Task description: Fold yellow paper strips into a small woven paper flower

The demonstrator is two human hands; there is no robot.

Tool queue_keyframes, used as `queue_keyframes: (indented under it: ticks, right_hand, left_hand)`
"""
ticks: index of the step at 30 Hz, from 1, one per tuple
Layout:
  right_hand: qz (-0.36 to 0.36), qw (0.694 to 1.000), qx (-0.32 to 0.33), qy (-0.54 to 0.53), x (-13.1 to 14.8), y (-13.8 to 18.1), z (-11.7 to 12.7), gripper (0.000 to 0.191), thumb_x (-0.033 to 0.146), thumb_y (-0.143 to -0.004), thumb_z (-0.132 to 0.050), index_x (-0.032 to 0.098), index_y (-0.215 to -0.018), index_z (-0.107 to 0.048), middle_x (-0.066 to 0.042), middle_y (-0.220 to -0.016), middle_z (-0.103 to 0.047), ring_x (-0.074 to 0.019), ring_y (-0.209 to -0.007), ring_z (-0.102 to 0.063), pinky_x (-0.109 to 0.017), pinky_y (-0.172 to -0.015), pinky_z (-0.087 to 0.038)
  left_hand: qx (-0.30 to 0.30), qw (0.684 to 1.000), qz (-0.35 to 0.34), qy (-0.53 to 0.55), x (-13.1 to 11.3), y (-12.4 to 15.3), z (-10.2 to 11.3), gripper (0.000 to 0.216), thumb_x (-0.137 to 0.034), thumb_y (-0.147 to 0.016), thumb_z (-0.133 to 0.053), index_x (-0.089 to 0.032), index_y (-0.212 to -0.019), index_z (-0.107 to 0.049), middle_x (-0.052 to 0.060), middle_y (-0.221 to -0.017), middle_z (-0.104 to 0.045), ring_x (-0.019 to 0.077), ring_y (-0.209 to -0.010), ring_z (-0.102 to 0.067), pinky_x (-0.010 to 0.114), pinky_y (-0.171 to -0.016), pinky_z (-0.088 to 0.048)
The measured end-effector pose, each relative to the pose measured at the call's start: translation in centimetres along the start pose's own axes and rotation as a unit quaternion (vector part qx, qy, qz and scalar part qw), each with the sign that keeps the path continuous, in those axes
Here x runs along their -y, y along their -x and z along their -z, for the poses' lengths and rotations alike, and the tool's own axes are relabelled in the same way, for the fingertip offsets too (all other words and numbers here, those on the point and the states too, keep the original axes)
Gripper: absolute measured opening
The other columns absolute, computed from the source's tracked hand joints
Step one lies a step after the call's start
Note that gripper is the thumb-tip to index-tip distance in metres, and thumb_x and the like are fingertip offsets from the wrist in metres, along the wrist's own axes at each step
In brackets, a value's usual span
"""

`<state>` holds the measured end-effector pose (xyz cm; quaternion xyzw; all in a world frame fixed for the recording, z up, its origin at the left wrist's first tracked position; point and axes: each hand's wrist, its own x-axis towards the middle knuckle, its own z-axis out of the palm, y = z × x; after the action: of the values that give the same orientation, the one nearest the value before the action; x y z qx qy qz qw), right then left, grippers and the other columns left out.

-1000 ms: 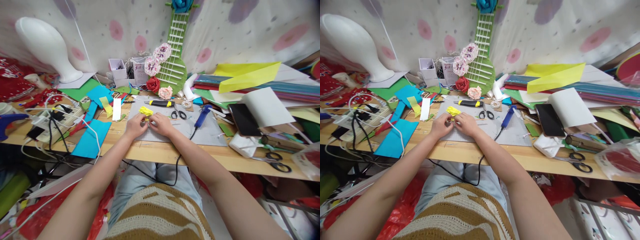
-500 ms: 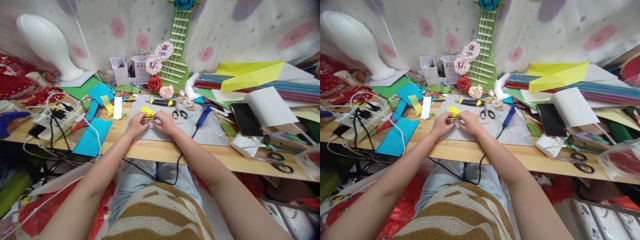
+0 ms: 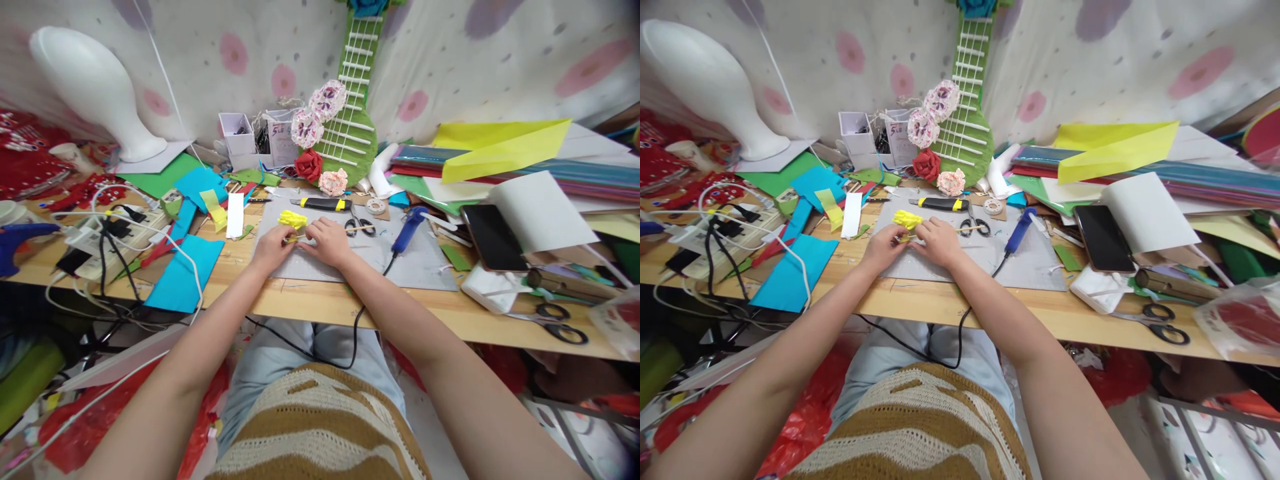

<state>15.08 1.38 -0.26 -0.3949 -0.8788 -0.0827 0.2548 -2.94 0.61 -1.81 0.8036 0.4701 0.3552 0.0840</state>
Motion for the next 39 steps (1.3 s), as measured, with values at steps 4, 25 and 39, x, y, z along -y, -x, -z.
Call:
queue_keyframes:
  ticks: [4, 25, 39]
  right_hand:
    - [-0.006, 1.000, -0.003, 0.005, -0.1, -0.1, -0.3, 0.038, 0.052, -0.086, -0.044, 0.018, -0.075, -0.056, -0.008, -0.074, -0.059, -0.0199, -0.074, -0.044, -0.031, -0.061, -0.026]
    - [-0.040, 0.998, -0.048, -0.016, 0.0, -0.3, -0.9, 0.035, 0.052, -0.083, -0.048, 0.019, -0.073, -0.053, -0.007, -0.076, -0.057, -0.0208, -0.075, -0.045, -0.031, -0.064, -0.027]
    - [-0.070, 0.996, -0.048, -0.022, 1.4, -0.5, -1.1, 0.036, 0.052, -0.086, -0.044, 0.019, -0.075, -0.053, -0.007, -0.076, -0.054, -0.0195, -0.073, -0.045, -0.029, -0.061, -0.026]
  left_hand:
    - [-0.002, 1.000, 0.023, -0.010, -0.1, 0.0, 0.1, 0.023, -0.017, -0.075, -0.058, -0.019, -0.098, -0.056, 0.001, -0.088, -0.062, 0.0124, -0.077, -0.058, 0.022, -0.068, -0.046]
    - [-0.072, 0.977, 0.127, 0.156, -0.1, 0.3, 1.0, 0.037, -0.021, -0.070, -0.064, -0.022, -0.103, -0.049, -0.002, -0.081, -0.060, 0.0092, -0.076, -0.060, 0.017, -0.058, -0.046]
    - [-0.067, 0.974, 0.110, 0.187, 0.2, 0.1, 0.9, 0.039, -0.012, -0.068, -0.058, -0.021, -0.105, -0.048, 0.001, -0.089, -0.059, 0.0094, -0.081, -0.059, 0.018, -0.061, -0.047]
